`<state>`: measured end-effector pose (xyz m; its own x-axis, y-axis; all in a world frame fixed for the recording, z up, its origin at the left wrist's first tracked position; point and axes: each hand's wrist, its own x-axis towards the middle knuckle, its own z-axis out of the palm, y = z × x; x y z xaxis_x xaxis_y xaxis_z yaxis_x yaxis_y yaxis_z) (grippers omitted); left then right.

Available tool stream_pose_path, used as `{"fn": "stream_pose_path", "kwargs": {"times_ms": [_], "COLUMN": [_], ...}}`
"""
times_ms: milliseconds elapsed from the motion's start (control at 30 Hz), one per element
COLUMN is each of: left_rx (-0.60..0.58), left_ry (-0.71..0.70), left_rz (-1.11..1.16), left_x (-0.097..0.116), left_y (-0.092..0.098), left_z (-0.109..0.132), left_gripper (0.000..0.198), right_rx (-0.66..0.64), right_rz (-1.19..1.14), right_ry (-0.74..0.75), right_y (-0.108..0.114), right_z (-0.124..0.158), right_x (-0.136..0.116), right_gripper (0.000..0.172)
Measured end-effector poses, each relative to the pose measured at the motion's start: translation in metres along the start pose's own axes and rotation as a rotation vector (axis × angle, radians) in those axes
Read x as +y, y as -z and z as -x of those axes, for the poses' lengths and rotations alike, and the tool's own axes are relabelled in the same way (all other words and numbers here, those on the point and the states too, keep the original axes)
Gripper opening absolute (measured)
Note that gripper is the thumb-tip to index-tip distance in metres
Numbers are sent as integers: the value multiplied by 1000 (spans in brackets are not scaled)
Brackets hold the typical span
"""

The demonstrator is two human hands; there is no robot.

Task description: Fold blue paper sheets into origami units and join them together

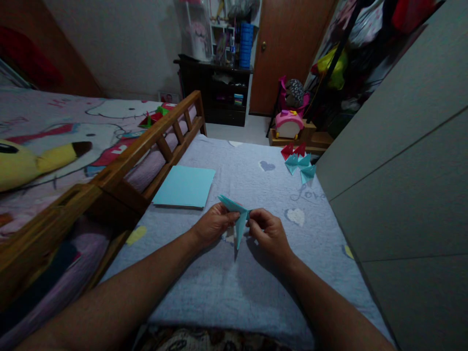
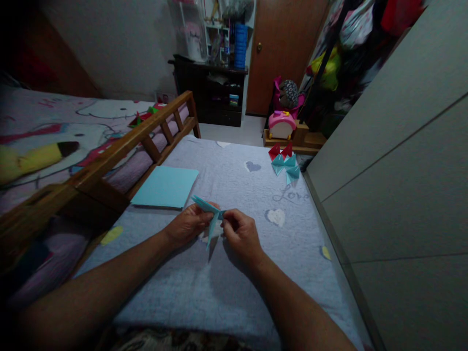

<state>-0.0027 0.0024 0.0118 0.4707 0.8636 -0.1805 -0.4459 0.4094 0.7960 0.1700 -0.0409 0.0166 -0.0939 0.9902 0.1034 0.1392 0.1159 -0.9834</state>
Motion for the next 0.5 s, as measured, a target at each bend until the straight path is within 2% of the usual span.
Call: {"fn": "stream_pose_path", "kwargs": {"times_ms": [200, 367, 500], "left_rx": [-37, -43, -57], "left_ry": [-70, -104, -109], "left_rz": [-109, -174, -203], "left_x": [0, -1, 0], "left_y": [4, 5, 4], "left_z": [2, 4, 4], "left_gripper": [30, 24, 19], "right_rx": [54, 89, 79], "right_rz": [-84, -136, -128], "right_ry": [-2, 11, 19], "right_y": [-2, -2, -2], "right_z": [-2, -3, -3], "right_x": [4, 8, 8], "right_gripper": [5, 27, 31]}}
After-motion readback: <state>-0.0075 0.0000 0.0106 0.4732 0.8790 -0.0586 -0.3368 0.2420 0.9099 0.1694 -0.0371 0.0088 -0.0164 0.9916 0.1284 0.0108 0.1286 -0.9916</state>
